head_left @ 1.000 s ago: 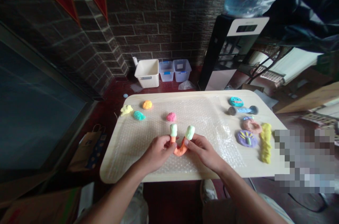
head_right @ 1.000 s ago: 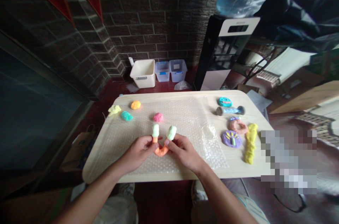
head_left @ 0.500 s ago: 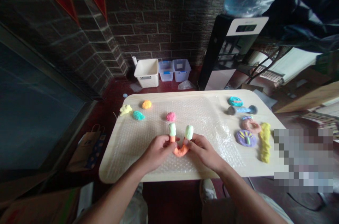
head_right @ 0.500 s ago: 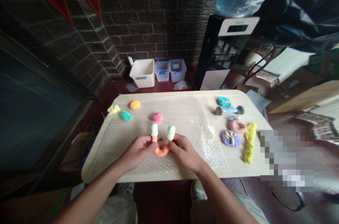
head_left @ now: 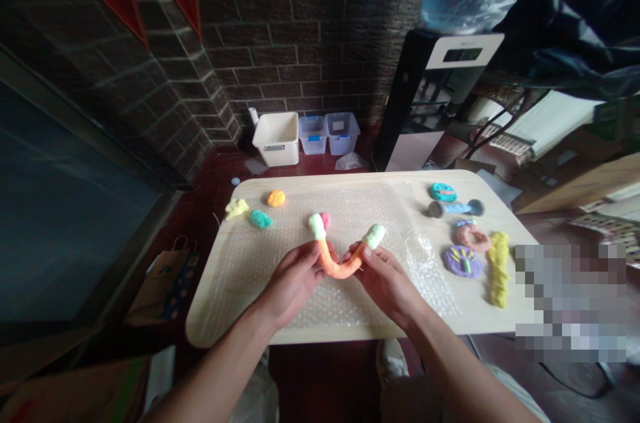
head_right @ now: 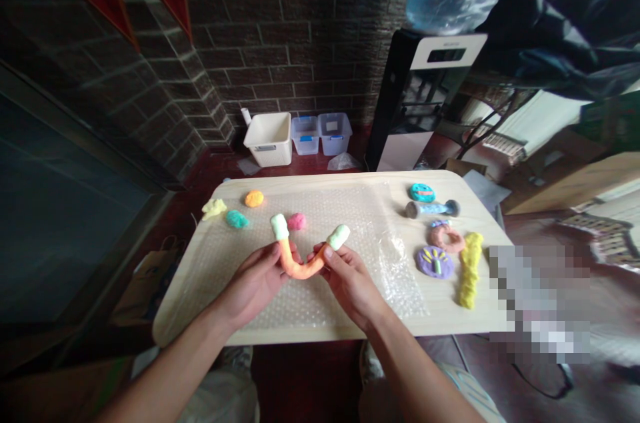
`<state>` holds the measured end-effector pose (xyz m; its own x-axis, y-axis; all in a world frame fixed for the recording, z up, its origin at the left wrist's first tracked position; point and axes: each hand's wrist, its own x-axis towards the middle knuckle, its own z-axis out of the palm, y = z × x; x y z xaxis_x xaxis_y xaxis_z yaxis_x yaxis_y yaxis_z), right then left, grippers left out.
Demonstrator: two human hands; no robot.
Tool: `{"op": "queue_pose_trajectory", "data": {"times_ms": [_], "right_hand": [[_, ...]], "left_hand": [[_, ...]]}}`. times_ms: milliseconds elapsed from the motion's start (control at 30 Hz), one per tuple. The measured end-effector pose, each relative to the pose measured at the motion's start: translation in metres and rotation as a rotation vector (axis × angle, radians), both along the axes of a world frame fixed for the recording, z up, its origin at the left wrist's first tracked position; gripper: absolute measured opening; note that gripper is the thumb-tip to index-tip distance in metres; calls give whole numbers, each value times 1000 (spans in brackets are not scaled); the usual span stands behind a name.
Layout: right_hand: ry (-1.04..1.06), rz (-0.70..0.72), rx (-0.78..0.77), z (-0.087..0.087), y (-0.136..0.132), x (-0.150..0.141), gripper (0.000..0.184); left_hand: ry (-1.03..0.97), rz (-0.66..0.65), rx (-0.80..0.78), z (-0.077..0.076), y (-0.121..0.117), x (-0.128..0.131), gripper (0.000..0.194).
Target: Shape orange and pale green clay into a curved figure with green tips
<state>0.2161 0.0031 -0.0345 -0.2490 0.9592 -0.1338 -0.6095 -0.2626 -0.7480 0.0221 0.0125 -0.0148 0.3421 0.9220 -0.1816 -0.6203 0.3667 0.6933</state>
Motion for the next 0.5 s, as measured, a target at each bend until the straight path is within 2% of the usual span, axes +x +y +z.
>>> {"op": "queue_pose_trajectory", "data": {"times_ms": [200,367,500], "right_hand": [[-58,22,35,4,3,11,27],[-139,31,75,5,3,12,27],[-189,-3,45,8,2,10,34]], "left_hand": [[-8,-103,-7,4,-1,-3,16],[16,-92,-64,1,0,-2,17],[-13,-72,-73,3,-1,0,28]]}}
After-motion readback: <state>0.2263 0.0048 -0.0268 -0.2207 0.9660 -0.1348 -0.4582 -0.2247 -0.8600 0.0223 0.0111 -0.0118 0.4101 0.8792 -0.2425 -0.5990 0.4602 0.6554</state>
